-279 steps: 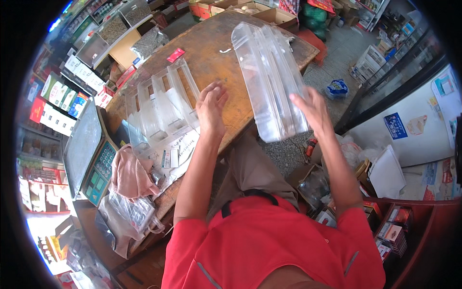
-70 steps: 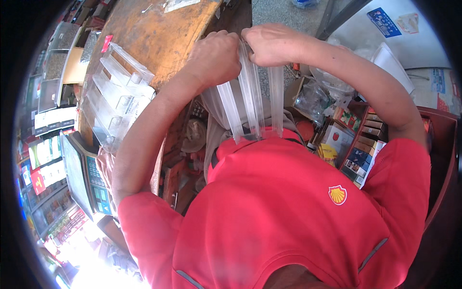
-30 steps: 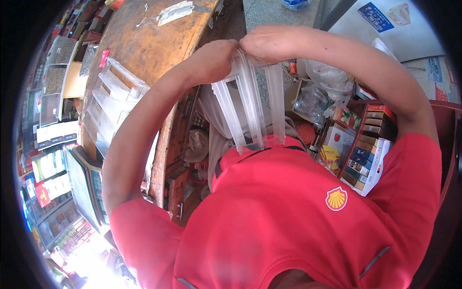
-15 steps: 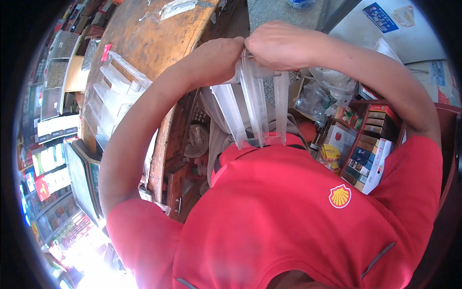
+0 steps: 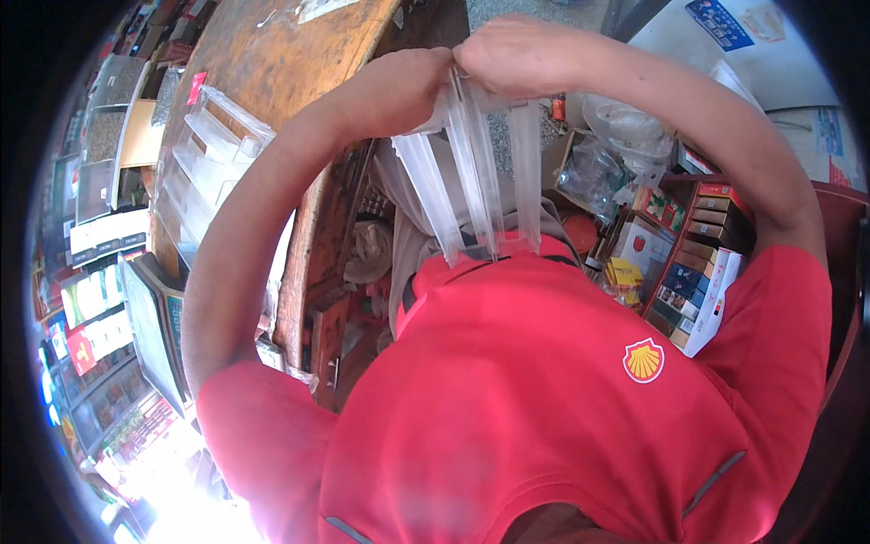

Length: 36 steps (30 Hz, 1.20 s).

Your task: The person assembles clear plastic containers by hand at a cluttered wooden workbench. They repeatedly pick up container halves, align them, and press them together, then place the assembled units on the table.

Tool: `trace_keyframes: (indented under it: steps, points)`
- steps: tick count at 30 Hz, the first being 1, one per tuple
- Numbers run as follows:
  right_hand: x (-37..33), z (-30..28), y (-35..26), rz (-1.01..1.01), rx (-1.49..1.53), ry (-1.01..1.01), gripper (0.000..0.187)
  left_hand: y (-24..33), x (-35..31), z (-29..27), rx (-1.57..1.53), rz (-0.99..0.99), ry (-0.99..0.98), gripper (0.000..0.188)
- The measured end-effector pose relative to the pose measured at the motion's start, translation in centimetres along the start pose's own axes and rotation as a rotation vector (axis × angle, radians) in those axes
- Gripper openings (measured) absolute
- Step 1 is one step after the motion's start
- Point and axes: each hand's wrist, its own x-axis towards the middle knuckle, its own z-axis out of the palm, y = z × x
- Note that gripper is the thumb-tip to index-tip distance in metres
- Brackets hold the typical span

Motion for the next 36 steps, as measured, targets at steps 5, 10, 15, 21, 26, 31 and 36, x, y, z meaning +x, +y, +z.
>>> trace_keyframes:
  steps: [5,10,15,21,26,31,36]
  points:
    - [-1.5,-2.3,-2.3,-0.003,-0.03,-0.03,0.015,0.0,-0.5,0.2,0.039,0.091,0.065,0.018]
    - [-0.2,0.0,-1.0,0.071,-0.051,0.041,0.01,0.7,-0.3,0.1,0.079,-0.013,0.065,0.02]
    - [-0.7,0.5,-0.3,0.031,-0.035,0.042,0.01,1.0,0.0,0.0,0.087,0.047,0.089,0.016]
    - [-1.0,-1.2,-1.5,0.075,-0.083,-0.161,0.022,0.3,-0.4,0.9,0.091,0.089,0.143,0.016]
    - [-0.7,-0.3,0.6,-0.015,0.032,-0.127,0.016,1.7,0.2,-0.3,0.13,-0.053,-0.022,0.032]
    - [-1.3,0.7,0.5,-0.111,0.047,0.083,0.013,-0.1,0.6,1.0,0.109,0.092,0.102,0.018]
    - [-1.0,-2.9,-1.8,-0.009,0.075,-0.123,0.016,0.0,0.0,-0.1,0.037,0.101,0.014,0.041]
